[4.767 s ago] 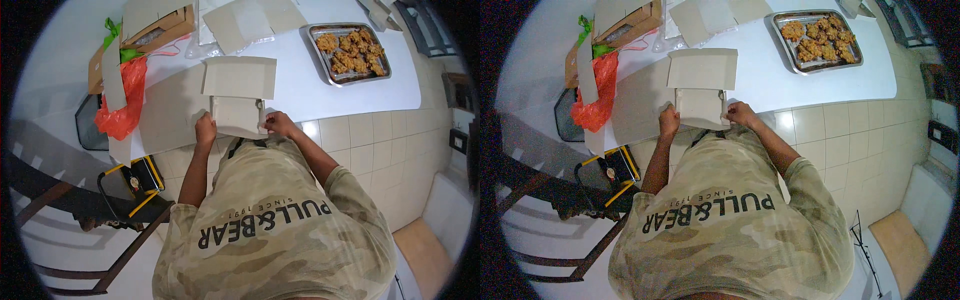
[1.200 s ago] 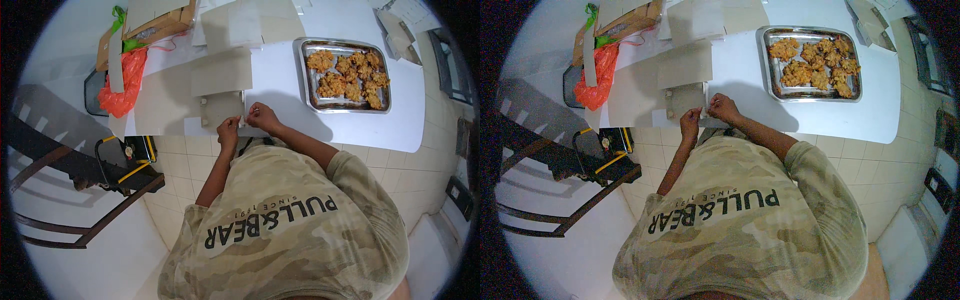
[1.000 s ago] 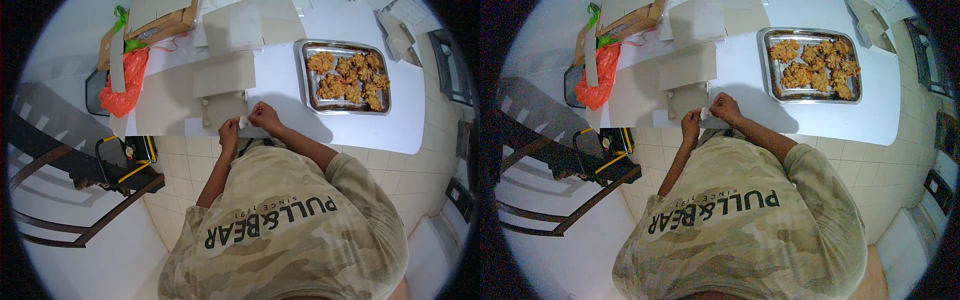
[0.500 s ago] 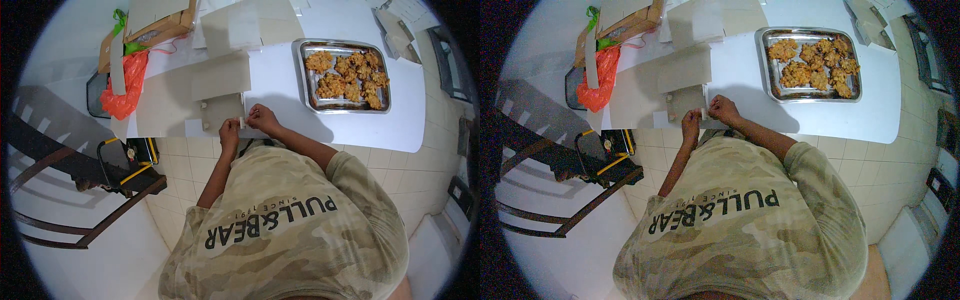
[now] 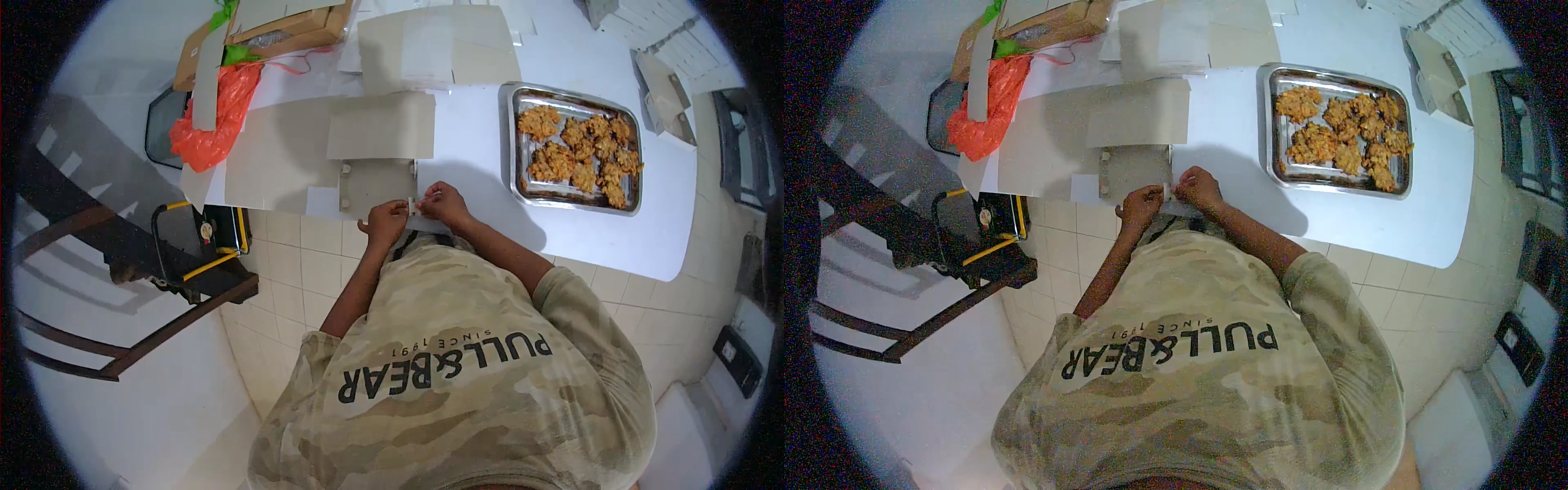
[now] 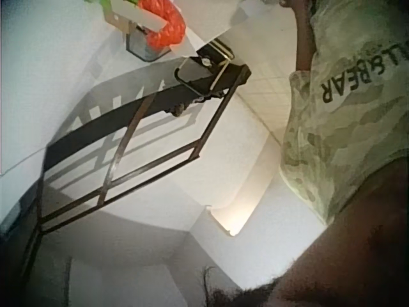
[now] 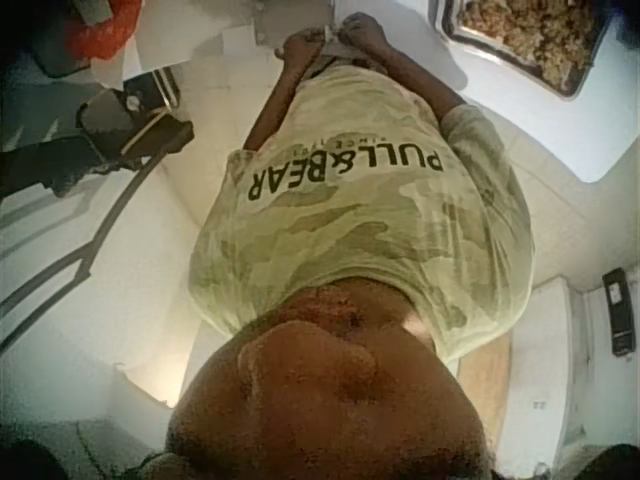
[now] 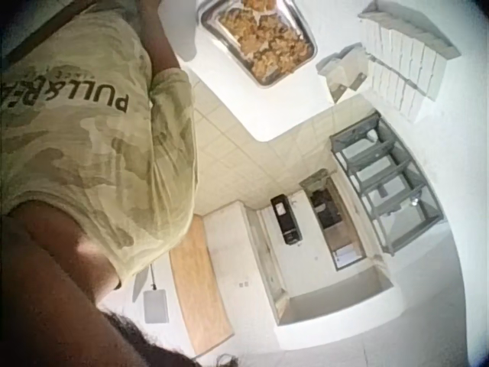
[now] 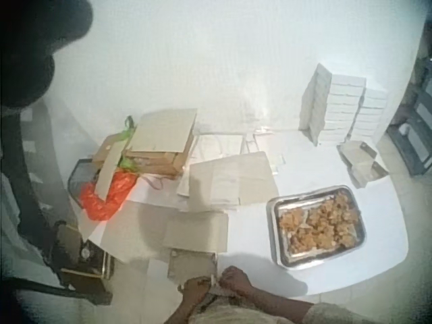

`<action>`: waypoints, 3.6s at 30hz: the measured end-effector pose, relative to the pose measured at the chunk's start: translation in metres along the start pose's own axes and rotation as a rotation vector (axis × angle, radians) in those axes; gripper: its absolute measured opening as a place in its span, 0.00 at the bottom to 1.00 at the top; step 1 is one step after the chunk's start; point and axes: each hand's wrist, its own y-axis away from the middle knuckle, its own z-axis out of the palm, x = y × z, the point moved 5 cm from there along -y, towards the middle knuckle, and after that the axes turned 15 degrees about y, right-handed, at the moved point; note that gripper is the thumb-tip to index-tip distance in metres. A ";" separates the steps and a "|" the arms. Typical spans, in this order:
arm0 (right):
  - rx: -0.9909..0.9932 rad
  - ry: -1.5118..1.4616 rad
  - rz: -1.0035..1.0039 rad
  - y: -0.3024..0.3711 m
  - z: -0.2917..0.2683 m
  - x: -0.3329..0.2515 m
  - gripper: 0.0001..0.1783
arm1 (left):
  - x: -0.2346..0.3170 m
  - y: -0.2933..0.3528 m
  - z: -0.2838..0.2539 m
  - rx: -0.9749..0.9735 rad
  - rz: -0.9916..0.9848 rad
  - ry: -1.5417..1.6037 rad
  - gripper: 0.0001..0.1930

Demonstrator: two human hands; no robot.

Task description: The person folds white cardboard blanks into boxes by hand, then places a clear plastic sheet inside one of the assembled boxes.

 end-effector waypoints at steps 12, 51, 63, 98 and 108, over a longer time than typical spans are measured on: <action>0.129 0.139 -0.122 -0.003 -0.004 0.009 0.13 | -0.002 0.004 0.013 0.142 0.189 -0.178 0.09; 0.656 1.113 -0.125 0.034 0.037 -0.066 0.13 | -0.038 -0.127 -0.139 0.171 0.589 0.837 0.07; 0.564 0.885 -0.209 -0.044 0.073 -0.249 0.26 | -0.010 -0.151 -0.146 0.091 0.511 0.764 0.09; 0.377 0.015 -0.052 -0.078 0.062 -0.185 0.06 | 0.025 -0.129 -0.155 -0.040 0.505 0.788 0.10; 0.301 -0.066 -0.039 -0.074 0.065 -0.185 0.05 | 0.027 -0.122 -0.154 -0.030 0.440 0.802 0.09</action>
